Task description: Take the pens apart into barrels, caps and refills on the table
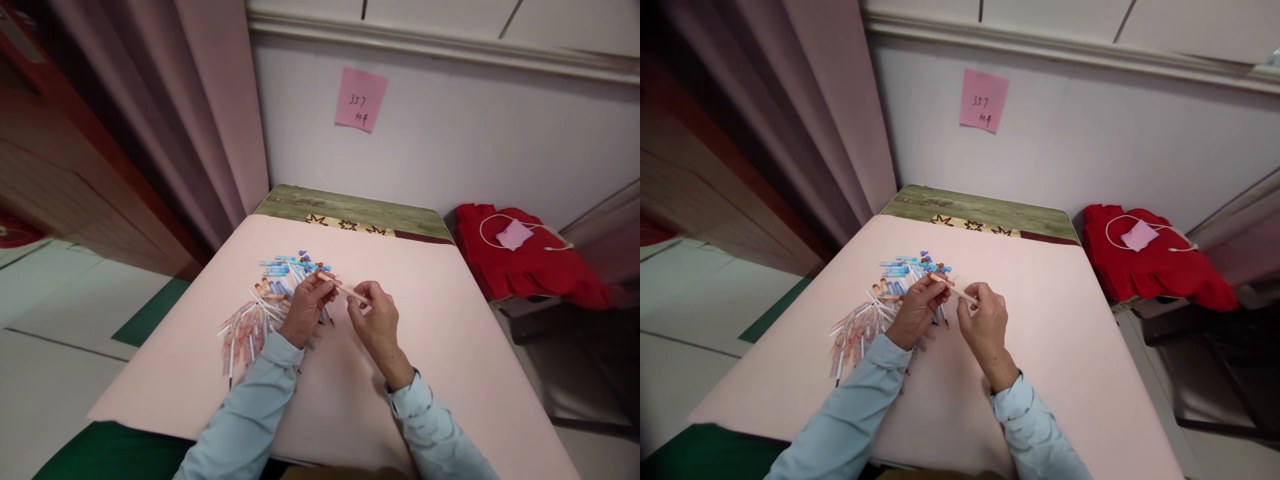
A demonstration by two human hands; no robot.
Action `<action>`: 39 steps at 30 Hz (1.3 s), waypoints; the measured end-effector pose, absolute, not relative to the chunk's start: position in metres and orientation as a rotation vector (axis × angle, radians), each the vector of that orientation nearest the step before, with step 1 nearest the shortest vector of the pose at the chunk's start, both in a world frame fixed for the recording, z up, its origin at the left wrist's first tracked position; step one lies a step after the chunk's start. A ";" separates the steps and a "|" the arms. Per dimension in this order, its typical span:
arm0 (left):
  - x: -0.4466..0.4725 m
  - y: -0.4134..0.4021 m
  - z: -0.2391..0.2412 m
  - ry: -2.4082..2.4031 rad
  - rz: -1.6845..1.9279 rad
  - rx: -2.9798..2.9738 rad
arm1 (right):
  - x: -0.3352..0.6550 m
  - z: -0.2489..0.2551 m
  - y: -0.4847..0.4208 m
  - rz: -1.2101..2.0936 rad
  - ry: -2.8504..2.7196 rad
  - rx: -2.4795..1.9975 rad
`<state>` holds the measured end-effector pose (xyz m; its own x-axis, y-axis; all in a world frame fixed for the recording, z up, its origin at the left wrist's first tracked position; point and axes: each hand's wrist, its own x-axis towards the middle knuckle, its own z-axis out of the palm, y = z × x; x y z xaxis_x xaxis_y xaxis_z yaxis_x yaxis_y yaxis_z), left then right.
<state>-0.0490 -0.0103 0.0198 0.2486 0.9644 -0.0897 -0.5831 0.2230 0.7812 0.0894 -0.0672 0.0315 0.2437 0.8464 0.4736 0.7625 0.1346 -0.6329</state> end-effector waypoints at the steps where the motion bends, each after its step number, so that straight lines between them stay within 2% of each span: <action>1: -0.049 -0.010 0.020 0.657 1.180 0.705 | 0.089 0.031 -0.067 0.111 -1.530 -1.631; 23: -0.047 -0.011 0.021 0.684 1.187 0.662 | 0.085 0.029 -0.067 0.090 -1.550 -1.570; 39: -0.047 -0.014 0.023 0.645 1.116 0.663 | 0.083 0.025 -0.068 0.264 -1.539 -1.647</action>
